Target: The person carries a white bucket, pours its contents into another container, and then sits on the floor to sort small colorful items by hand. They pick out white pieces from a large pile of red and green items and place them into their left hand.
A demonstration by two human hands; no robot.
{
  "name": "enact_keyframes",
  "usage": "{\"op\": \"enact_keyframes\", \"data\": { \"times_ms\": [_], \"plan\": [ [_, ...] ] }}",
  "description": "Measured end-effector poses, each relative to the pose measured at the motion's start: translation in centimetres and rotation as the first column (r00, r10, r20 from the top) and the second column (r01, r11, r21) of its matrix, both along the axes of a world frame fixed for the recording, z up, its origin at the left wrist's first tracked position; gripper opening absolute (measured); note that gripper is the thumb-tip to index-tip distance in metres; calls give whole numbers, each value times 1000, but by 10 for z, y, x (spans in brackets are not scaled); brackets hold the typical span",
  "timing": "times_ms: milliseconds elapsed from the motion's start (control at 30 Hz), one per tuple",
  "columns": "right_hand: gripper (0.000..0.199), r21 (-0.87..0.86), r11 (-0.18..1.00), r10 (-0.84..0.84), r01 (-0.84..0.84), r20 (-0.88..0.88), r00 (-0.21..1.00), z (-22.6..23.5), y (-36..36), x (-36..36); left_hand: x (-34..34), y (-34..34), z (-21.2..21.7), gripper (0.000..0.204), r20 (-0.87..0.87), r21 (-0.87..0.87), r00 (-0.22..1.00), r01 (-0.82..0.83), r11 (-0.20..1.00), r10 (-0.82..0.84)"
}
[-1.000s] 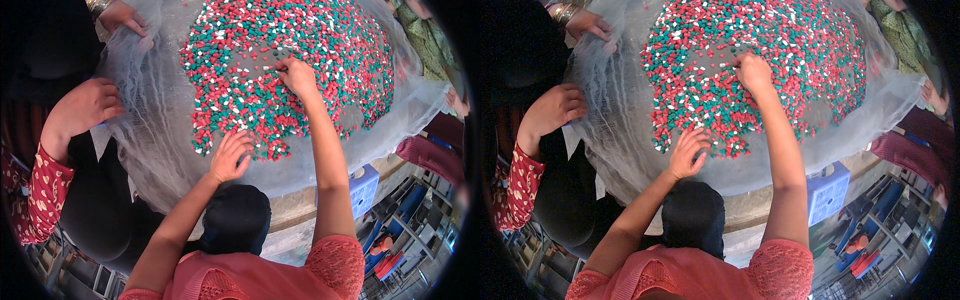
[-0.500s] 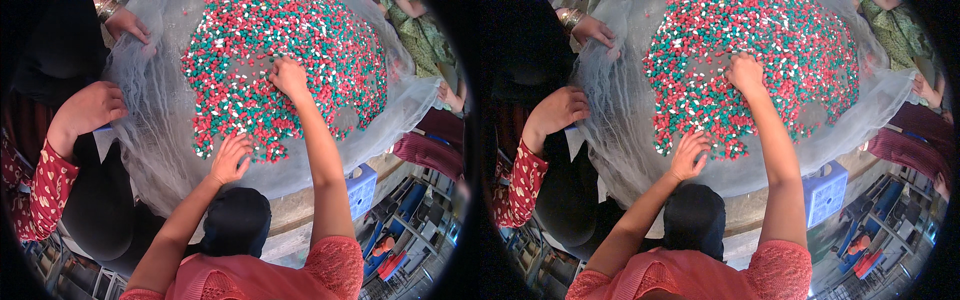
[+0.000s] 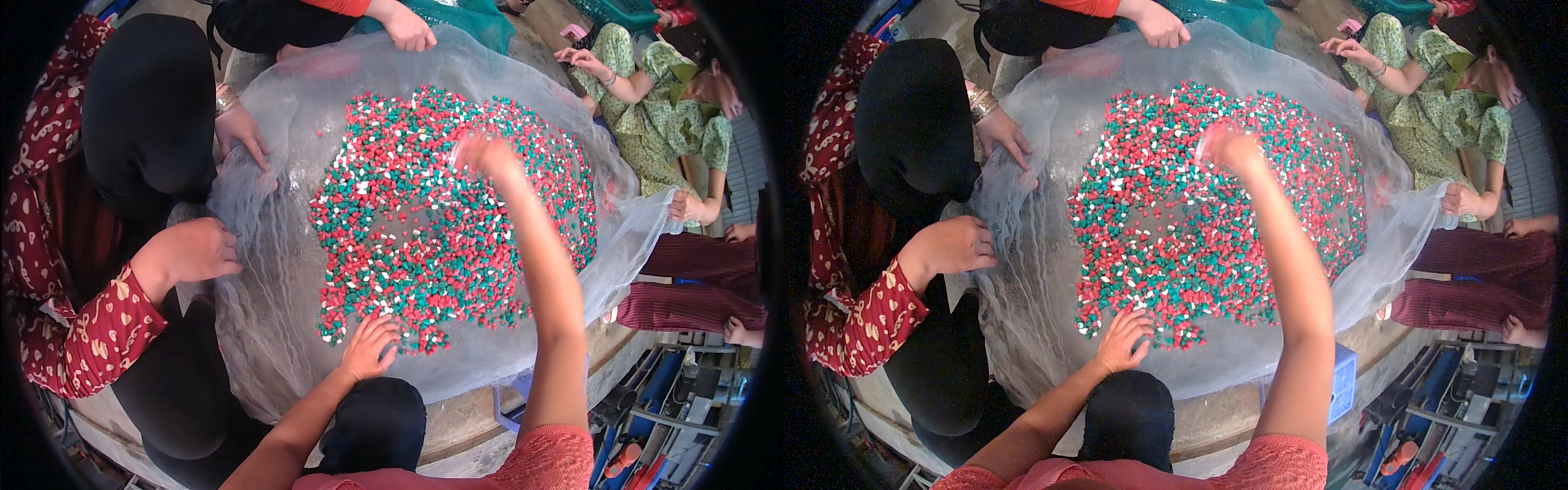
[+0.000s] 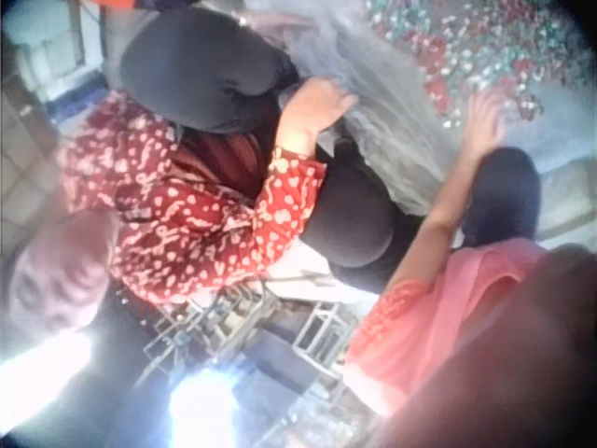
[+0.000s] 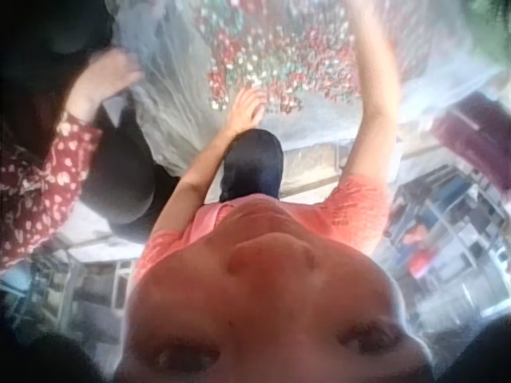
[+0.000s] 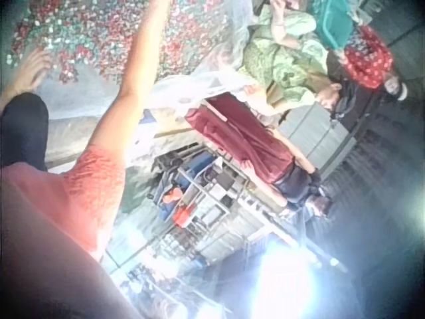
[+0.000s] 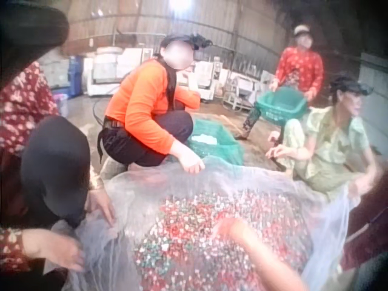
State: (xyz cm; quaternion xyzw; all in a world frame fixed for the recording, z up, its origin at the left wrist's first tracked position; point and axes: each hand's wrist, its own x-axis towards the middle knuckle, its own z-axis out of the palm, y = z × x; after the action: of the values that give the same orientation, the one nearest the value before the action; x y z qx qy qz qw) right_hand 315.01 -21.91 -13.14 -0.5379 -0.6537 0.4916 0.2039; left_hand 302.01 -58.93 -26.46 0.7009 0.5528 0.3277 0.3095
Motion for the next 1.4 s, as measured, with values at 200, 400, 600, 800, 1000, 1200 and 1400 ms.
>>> {"op": "enact_keyframes", "data": {
  "times_ms": [200,400,600,800,1000,1200,1400],
  "plan": [
    [51,287,868,-124,404,-663,738,131,125,-43,-3,-4,1,21,17,-4,999,-29,1000,29],
    [50,596,792,279,-129,-167,946,-61,-40,-150,-10,-8,4,20,-27,-31,999,-40,999,39],
    [59,501,793,410,-348,-15,912,-151,-74,-175,-4,0,5,21,-38,-20,999,0,1000,0],
    [83,110,992,47,-58,105,993,-152,8,-94,-9,-2,8,20,-16,-26,1000,-10,1000,10],
    [80,-7,945,-315,326,-271,909,-101,38,17,-6,0,10,18,-16,-10,1000,-20,1000,19],
    [72,-213,898,-439,384,-475,763,-58,-3,34,-8,-5,8,20,-41,-7,999,-32,999,32],
    [59,110,993,-8,47,-334,942,-63,-117,-72,-6,-4,11,22,-63,-21,998,-9,1000,8]
  ]
}}
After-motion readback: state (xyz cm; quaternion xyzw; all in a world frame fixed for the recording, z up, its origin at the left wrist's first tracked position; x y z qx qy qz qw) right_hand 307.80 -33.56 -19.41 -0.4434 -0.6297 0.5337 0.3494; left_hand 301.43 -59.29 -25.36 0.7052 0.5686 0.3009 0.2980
